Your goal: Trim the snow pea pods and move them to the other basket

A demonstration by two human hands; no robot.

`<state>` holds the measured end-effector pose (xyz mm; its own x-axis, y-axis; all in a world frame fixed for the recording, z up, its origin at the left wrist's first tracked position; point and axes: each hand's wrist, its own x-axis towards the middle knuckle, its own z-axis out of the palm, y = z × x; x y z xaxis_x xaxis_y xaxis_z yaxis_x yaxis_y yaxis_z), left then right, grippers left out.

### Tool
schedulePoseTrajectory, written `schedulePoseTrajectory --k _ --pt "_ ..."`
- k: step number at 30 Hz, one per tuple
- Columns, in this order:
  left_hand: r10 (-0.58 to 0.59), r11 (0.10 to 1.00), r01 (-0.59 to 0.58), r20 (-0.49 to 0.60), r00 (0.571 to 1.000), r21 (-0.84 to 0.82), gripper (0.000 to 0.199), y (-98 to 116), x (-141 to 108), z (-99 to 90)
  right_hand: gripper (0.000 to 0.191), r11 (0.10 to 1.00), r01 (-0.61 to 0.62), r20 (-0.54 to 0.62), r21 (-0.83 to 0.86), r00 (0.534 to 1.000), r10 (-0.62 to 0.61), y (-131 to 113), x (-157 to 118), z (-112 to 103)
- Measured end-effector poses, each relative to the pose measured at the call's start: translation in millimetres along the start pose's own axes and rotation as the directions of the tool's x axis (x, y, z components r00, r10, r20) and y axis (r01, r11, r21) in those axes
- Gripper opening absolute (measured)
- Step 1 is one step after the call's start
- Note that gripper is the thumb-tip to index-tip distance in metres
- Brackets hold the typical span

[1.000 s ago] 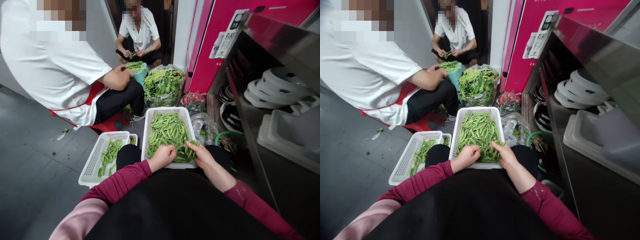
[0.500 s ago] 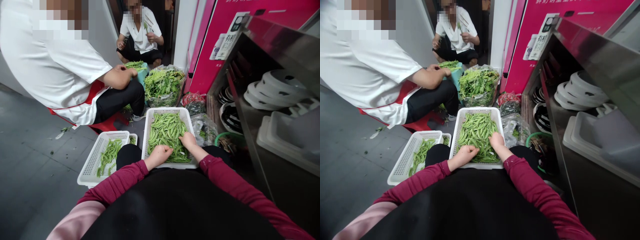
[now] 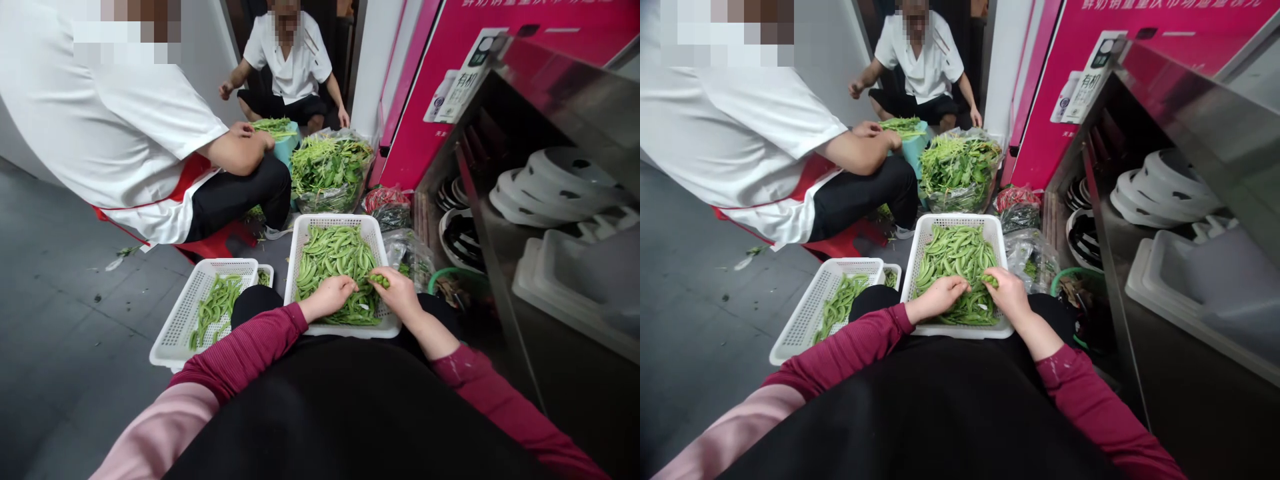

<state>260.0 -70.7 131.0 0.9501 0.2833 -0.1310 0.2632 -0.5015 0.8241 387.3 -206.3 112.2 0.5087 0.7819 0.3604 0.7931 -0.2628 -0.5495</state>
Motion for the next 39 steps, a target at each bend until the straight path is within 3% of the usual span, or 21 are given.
schedulePoseTrajectory --k 3,7,12,16,20,24,26,29,31,33,35,37,39 --pt "0.058 0.998 -0.058 0.052 0.997 -0.017 0.027 10.6 5.3 -0.5 0.019 0.992 0.126 0.078 -0.018 0.989 -0.124 -5.3 -4.6 -8.8" --pt "0.053 0.997 -0.046 0.121 0.991 -0.064 0.023 20.2 2.6 -3.7 0.020 0.984 0.151 0.077 0.097 0.984 -0.159 -9.8 -9.7 -10.3" --pt "-0.036 0.979 0.069 0.171 0.985 -0.194 0.017 19.3 -4.1 -2.9 0.009 0.918 -0.117 0.100 0.378 0.991 0.085 -28.0 -12.2 -13.0" --pt "-0.146 0.986 0.151 0.071 0.987 -0.072 0.017 -2.6 -5.5 -1.0 0.015 0.718 -0.344 0.134 0.605 0.933 0.334 -33.7 -15.2 -19.7" --pt "-0.164 0.980 0.160 0.022 0.986 0.117 0.021 -20.5 -9.6 -6.2 0.017 0.491 -0.376 0.138 0.786 0.881 0.453 -25.8 -20.6 -23.1" --pt "-0.033 0.992 0.021 0.091 0.995 0.122 0.029 -8.6 -15.2 -9.4 0.020 0.409 -0.360 0.142 0.839 0.870 0.473 -24.3 -23.1 -21.9" --pt "0.046 0.993 -0.060 0.132 0.990 0.100 0.035 4.0 -16.5 -9.3 0.020 0.418 -0.362 0.148 0.833 0.874 0.463 -26.3 -22.8 -21.0" --pt "0.142 0.982 -0.166 0.232 0.962 0.087 0.030 18.2 -16.1 -8.8 0.021 0.486 -0.390 0.168 0.782 0.883 0.437 -27.9 -22.6 -21.5" --pt "0.150 0.975 -0.187 0.262 0.953 0.123 0.026 21.4 -15.0 -8.6 0.020 0.622 -0.400 0.132 0.673 0.893 0.431 -27.9 -23.6 -24.9" --pt "0.125 0.969 -0.175 0.263 0.957 0.177 0.025 21.1 -14.2 -8.8 0.019 0.824 -0.344 -0.007 0.451 0.921 0.388 -28.7 -24.5 -31.8" --pt "0.122 0.955 -0.185 0.261 0.958 0.233 0.023 20.4 -14.6 -9.9 0.019 0.968 -0.198 -0.097 0.155 0.972 0.215 -31.4 -23.2 -41.2" --pt "0.146 0.938 -0.219 0.268 0.952 0.268 0.022 21.5 -16.0 -11.8 0.023 0.998 0.031 0.053 -0.058 0.998 -0.028 -35.3 -18.2 -50.0" --pt "0.176 0.930 -0.248 0.265 0.948 0.270 0.021 24.6 -18.0 -13.7 0.022 0.969 0.213 0.324 -0.122 0.932 -0.164 -38.8 -9.7 -54.6"
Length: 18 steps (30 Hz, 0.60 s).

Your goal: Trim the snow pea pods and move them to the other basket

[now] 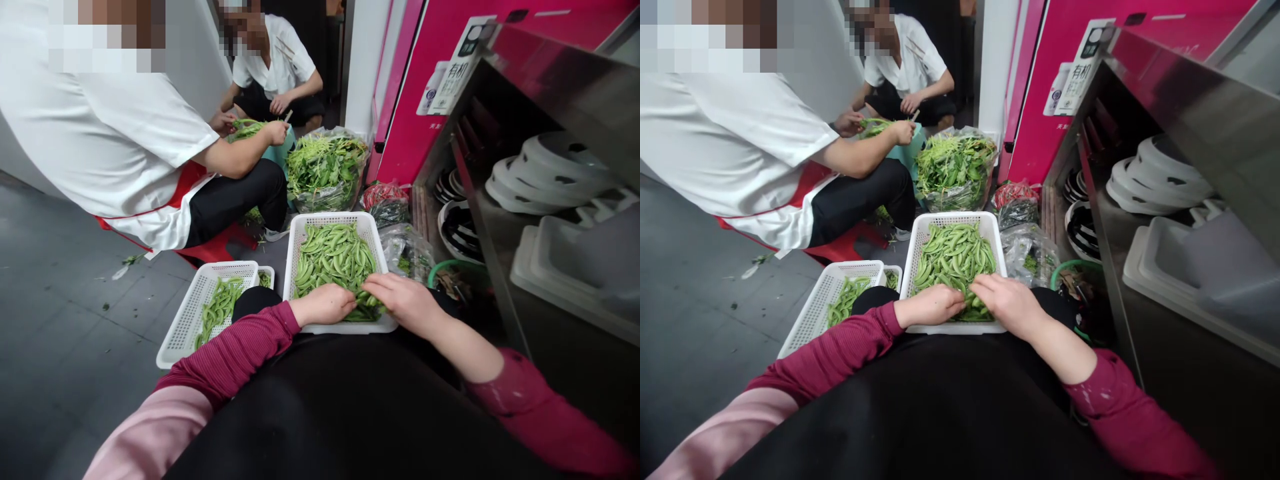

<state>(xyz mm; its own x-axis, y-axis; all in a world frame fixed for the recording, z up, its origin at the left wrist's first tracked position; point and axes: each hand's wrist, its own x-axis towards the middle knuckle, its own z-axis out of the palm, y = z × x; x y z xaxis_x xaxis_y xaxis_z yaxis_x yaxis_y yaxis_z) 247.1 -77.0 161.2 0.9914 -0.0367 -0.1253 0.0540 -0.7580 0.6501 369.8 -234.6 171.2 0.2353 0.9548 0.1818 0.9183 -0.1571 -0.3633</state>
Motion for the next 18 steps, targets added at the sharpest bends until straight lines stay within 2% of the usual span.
schedulePoseTrajectory --k 2,3,5,6,7,9,10,11,12,13,15,16,17,18 --pt "0.003 1.000 -0.002 -0.037 0.999 0.005 0.021 3.7 -1.3 -1.5 0.015 1.000 0.000 0.155 -0.017 0.988 0.003 -0.5 8.9 -1.2" --pt "-0.003 1.000 0.004 -0.074 0.997 0.010 0.022 5.5 -1.8 -1.6 0.011 0.998 -0.065 0.163 0.013 0.985 0.062 -1.0 12.9 1.1" --pt "-0.015 1.000 0.016 -0.180 0.984 0.000 0.027 8.3 -2.1 0.0 0.013 0.944 -0.254 0.136 0.213 0.964 0.228 -4.1 17.7 10.6" --pt "-0.021 1.000 0.017 -0.245 0.969 -0.019 0.028 9.1 -2.2 1.7 0.016 0.858 -0.344 0.152 0.380 0.939 0.309 -6.4 18.3 17.1" --pt "-0.030 0.999 0.016 -0.308 0.951 -0.046 0.029 9.5 -2.2 3.7 0.019 0.719 -0.415 0.193 0.558 0.907 0.374 -8.7 17.8 23.9" --pt "-0.070 0.994 0.029 -0.405 0.912 -0.106 0.030 8.3 -2.5 8.3 0.023 0.335 -0.466 0.294 0.819 0.842 0.451 -9.6 14.5 35.7" --pt "-0.100 0.990 0.046 -0.421 0.902 -0.136 0.030 6.4 -3.1 10.5 0.023 0.152 -0.439 0.321 0.886 0.814 0.484 -6.7 12.5 39.2" --pt "-0.133 0.984 0.068 -0.417 0.899 -0.167 0.030 3.6 -4.0 12.3 0.024 0.007 -0.382 0.320 0.924 0.784 0.533 -0.9 10.4 40.7" --pt "-0.166 0.976 0.091 -0.400 0.901 -0.200 0.029 -0.3 -5.4 13.8 0.023 -0.094 -0.310 0.303 0.946 0.744 0.596 7.5 8.5 40.2" --pt "-0.200 0.964 0.113 -0.381 0.903 -0.240 0.028 -5.0 -7.0 14.7 0.023 -0.156 -0.242 0.283 0.958 0.696 0.660 17.7 6.8 38.0" --pt "-0.295 0.917 0.159 -0.354 0.888 -0.366 0.026 -15.8 -10.4 14.8 0.023 -0.202 -0.156 0.255 0.967 0.607 0.752 38.7 3.7 31.8" --pt "-0.368 0.867 0.187 -0.339 0.866 -0.462 0.026 -21.0 -11.8 14.2 0.023 -0.198 -0.149 0.248 0.969 0.584 0.773 46.9 2.5 29.5" --pt "-0.450 0.792 0.214 -0.310 0.837 -0.571 0.026 -25.6 -13.0 13.3 0.023 -0.180 -0.164 0.242 0.970 0.583 0.775 52.2 1.7 29.0" --pt "-0.529 0.699 0.235 -0.267 0.805 -0.675 0.027 -29.1 -13.8 12.3 0.024 -0.146 -0.200 0.239 0.969 0.604 0.760 54.5 1.4 30.8"
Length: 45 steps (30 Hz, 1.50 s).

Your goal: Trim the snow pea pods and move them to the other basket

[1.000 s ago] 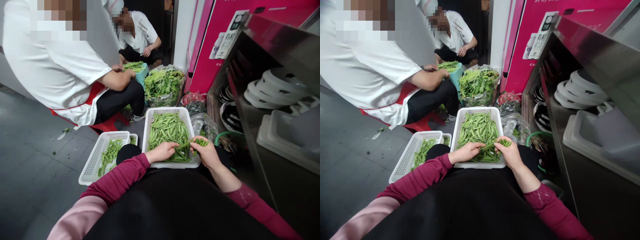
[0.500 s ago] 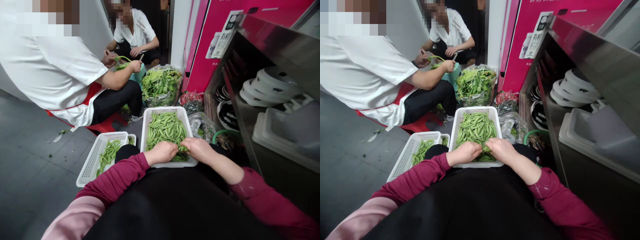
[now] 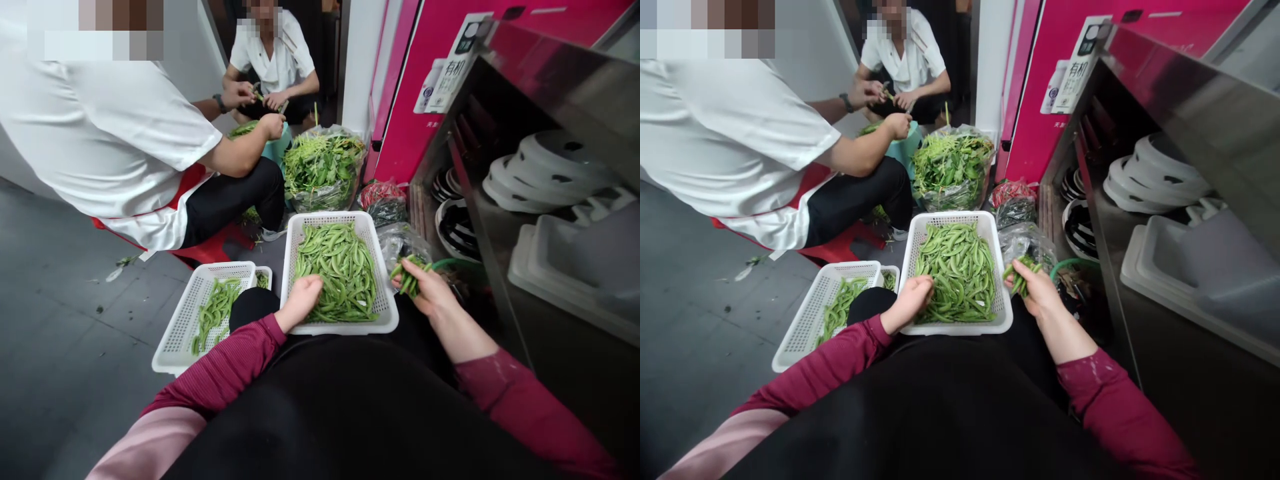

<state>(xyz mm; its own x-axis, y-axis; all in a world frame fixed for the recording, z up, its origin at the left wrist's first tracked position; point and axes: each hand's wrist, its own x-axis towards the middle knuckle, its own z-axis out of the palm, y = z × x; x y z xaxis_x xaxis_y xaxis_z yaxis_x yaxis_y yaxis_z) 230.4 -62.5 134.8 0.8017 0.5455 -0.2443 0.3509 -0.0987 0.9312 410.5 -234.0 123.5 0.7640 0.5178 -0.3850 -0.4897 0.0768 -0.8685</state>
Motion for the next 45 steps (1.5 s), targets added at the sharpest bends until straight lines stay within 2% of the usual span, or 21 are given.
schedulePoseTrajectory --k 2,3,4,5,6,7,9,10,11,12,17,20,25,27,29,32,35,37,39,41,45 --pt "-0.144 0.976 0.140 -0.008 0.990 -0.167 0.032 -1.8 1.5 -3.0 0.024 0.986 0.015 0.100 -0.167 0.995 0.002 10.7 0.8 3.8" --pt "-0.177 0.964 0.174 0.005 0.984 -0.201 0.034 -2.0 1.4 -3.2 0.023 0.959 0.034 0.146 -0.283 0.989 0.009 19.2 0.5 8.0" --pt "-0.189 0.962 0.190 0.026 0.982 -0.197 0.035 -2.1 0.8 -2.7 0.022 0.905 0.063 0.180 -0.420 0.984 0.015 28.6 0.5 12.8" --pt "-0.189 0.966 0.196 0.054 0.980 -0.166 0.036 -2.4 -0.3 -1.7 0.021 0.813 0.102 0.202 -0.573 0.979 0.019 38.3 0.9 17.7" --pt "-0.189 0.973 0.198 0.087 0.978 -0.121 0.035 -3.0 -1.5 -0.4 0.018 0.662 0.157 0.222 -0.732 0.975 0.014 47.5 1.9 22.1" --pt "-0.191 0.976 0.202 0.122 0.974 -0.078 0.033 -4.0 -2.7 1.0 0.015 0.467 0.215 0.247 -0.858 0.969 0.008 55.6 3.4 25.8" --pt "-0.206 0.976 0.216 0.183 0.961 -0.035 0.028 -7.3 -4.2 3.8 0.016 0.090 0.307 0.310 -0.947 0.951 0.014 68.1 7.1 31.1" --pt "-0.214 0.974 0.226 0.209 0.954 -0.036 0.026 -9.4 -4.5 5.1 0.018 -0.030 0.338 0.337 -0.941 0.941 0.025 72.6 8.7 32.8" --pt "-0.220 0.971 0.236 0.233 0.947 -0.042 0.025 -11.8 -4.3 6.5 0.018 -0.095 0.357 0.356 -0.929 0.934 0.032 76.0 10.0 34.0" --pt "-0.226 0.968 0.246 0.256 0.940 -0.047 0.024 -14.3 -3.9 8.1 0.018 -0.116 0.369 0.368 -0.922 0.929 0.036 78.7 10.7 34.7" --pt "-0.261 0.960 0.280 0.329 0.908 -0.012 0.016 -24.5 -1.1 20.5 0.025 -0.153 0.402 0.397 -0.903 0.916 0.063 87.2 8.6 34.4" --pt "-0.270 0.962 0.266 0.328 0.905 0.059 0.008 -26.5 0.1 27.0 0.023 -0.149 0.396 0.391 -0.906 0.918 0.064 89.5 7.3 33.3" --pt "-0.202 0.969 0.149 0.281 0.938 0.198 0.019 -27.3 6.1 25.4 0.024 -0.080 0.403 0.399 -0.912 0.915 0.065 78.1 6.1 31.8" --pt "-0.151 0.967 0.087 0.264 0.953 0.240 0.022 -26.9 8.9 21.9 0.024 0.011 0.437 0.438 -0.899 0.898 0.035 67.5 3.3 29.7" --pt "-0.123 0.970 0.056 0.281 0.952 0.237 0.026 -24.9 10.3 18.7 0.022 0.168 0.477 0.482 -0.863 0.876 -0.009 55.4 -1.0 27.0" --pt "-0.127 0.988 0.082 0.384 0.915 0.133 0.034 -17.0 8.6 15.3 0.019 0.374 0.528 0.552 -0.763 0.832 -0.047 38.7 -8.3 23.6" --pt "-0.141 0.989 0.148 0.495 0.857 0.025 0.035 -5.0 4.6 11.8 0.018 0.444 0.580 0.622 -0.683 0.781 -0.063 26.7 -14.1 23.6" --pt "-0.135 0.987 0.159 0.524 0.841 -0.001 0.033 3.4 1.9 9.1 0.017 0.469 0.596 0.644 -0.652 0.762 -0.072 21.6 -17.2 25.4" --pt "-0.108 0.989 0.144 0.520 0.848 -0.029 0.031 11.4 -1.0 7.6 0.016 0.500 0.591 0.642 -0.633 0.762 -0.088 18.6 -20.8 28.2" --pt "-0.077 0.984 0.148 0.502 0.862 -0.103 0.027 17.9 -4.6 8.9 0.017 0.569 0.540 0.607 -0.620 0.790 -0.088 18.0 -25.5 31.7" --pt "-0.115 0.945 0.248 0.493 0.862 -0.212 0.017 17.9 -10.9 19.3 0.022 0.822 0.323 0.540 -0.470 0.841 -0.021 19.9 -36.3 39.5"
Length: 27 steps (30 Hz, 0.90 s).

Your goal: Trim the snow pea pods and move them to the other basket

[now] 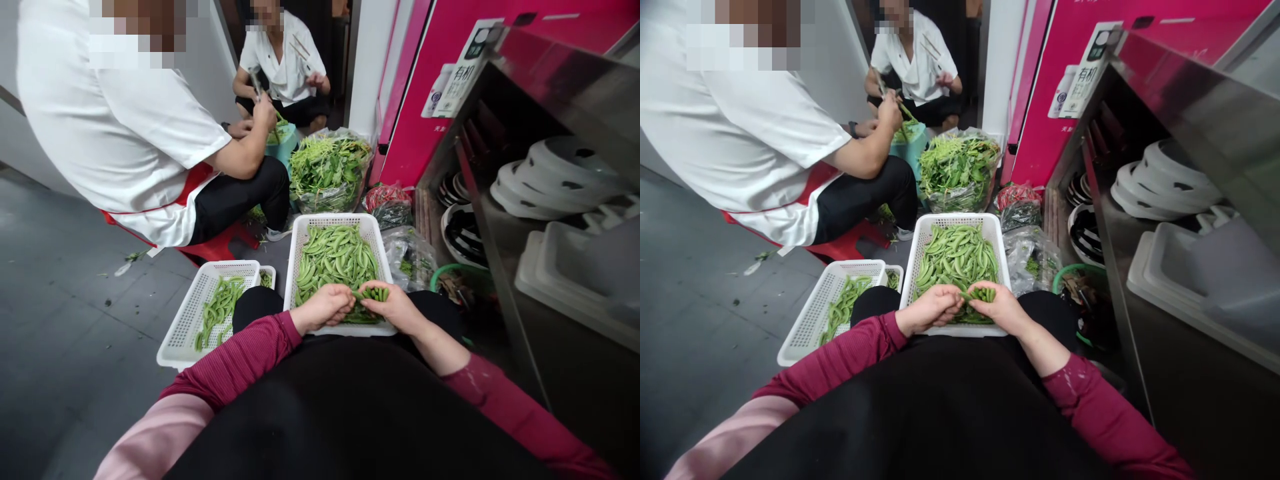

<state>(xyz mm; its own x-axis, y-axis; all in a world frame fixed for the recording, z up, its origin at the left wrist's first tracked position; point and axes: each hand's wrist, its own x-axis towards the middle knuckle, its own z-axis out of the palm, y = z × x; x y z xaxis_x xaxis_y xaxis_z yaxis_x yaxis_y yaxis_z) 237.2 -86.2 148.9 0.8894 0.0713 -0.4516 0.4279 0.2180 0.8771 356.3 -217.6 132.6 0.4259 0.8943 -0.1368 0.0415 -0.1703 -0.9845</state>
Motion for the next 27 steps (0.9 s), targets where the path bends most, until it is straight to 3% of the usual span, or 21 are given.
schedulePoseTrajectory --k 4,7,11,14,16,18,20,21,22,23,25,26,27 --pt "0.006 0.952 0.047 -0.171 0.985 0.301 0.013 -20.6 5.2 -6.6 0.024 0.941 0.034 -0.118 0.336 0.993 0.006 -6.4 -3.0 1.6" --pt "0.022 0.873 0.093 -0.229 0.973 0.478 0.017 -29.3 6.1 -18.7 0.025 0.892 0.050 -0.164 0.450 0.986 0.027 -8.6 -4.6 -5.0" --pt "0.151 0.791 -0.031 -0.146 0.978 0.611 0.029 -14.7 2.5 -16.4 0.020 0.859 0.037 -0.139 0.511 0.989 0.040 -5.3 -6.4 -7.7" --pt "0.207 0.760 -0.168 0.011 0.978 0.628 0.033 4.2 0.1 -4.4 0.016 0.864 0.038 -0.122 0.501 0.992 0.027 -1.0 -6.2 -3.2" --pt "0.210 0.742 -0.240 0.123 0.970 0.625 0.032 13.1 -0.1 0.5 0.015 0.898 0.027 -0.111 0.439 0.993 0.025 -0.1 -5.9 -2.0" --pt "0.206 0.690 -0.260 0.161 0.965 0.676 0.032 17.7 0.5 0.9 0.016 0.960 0.051 -0.210 0.276 0.978 0.009 -3.6 -6.7 -5.1" --pt "0.192 0.576 -0.239 0.155 0.969 0.782 0.032 20.0 0.8 -1.7 0.018 0.991 0.121 -0.353 -0.054 0.926 -0.132 -13.0 -8.5 -12.0" --pt "0.184 0.497 -0.234 0.162 0.969 0.835 0.031 21.1 0.7 -3.2 0.019 0.952 0.165 -0.341 -0.259 0.906 -0.250 -19.5 -9.3 -16.1" --pt "0.177 0.414 -0.239 0.180 0.968 0.878 0.029 22.3 0.3 -4.4 0.019 0.866 0.223 -0.240 -0.447 0.903 -0.356 -26.7 -9.6 -19.8" --pt "0.176 0.337 -0.250 0.200 0.964 0.908 0.028 23.8 -0.3 -5.0 0.020 0.754 0.293 -0.065 -0.588 0.912 -0.405 -33.8 -9.1 -22.9" --pt "0.208 0.235 -0.279 0.232 0.950 0.931 0.026 26.7 -1.7 -4.5 0.020 0.572 0.412 0.274 -0.710 0.909 -0.315 -45.1 -5.2 -25.7" --pt "0.241 0.219 -0.292 0.238 0.941 0.931 0.026 27.9 -2.3 -3.5 0.018 0.534 0.425 0.354 -0.731 0.905 -0.235 -48.2 -2.0 -25.4" --pt "0.284 0.224 -0.300 0.233 0.930 0.927 0.026 28.5 -2.6 -2.2 0.016 0.536 0.396 0.363 -0.745 0.916 -0.172 -49.2 1.6 -23.9"
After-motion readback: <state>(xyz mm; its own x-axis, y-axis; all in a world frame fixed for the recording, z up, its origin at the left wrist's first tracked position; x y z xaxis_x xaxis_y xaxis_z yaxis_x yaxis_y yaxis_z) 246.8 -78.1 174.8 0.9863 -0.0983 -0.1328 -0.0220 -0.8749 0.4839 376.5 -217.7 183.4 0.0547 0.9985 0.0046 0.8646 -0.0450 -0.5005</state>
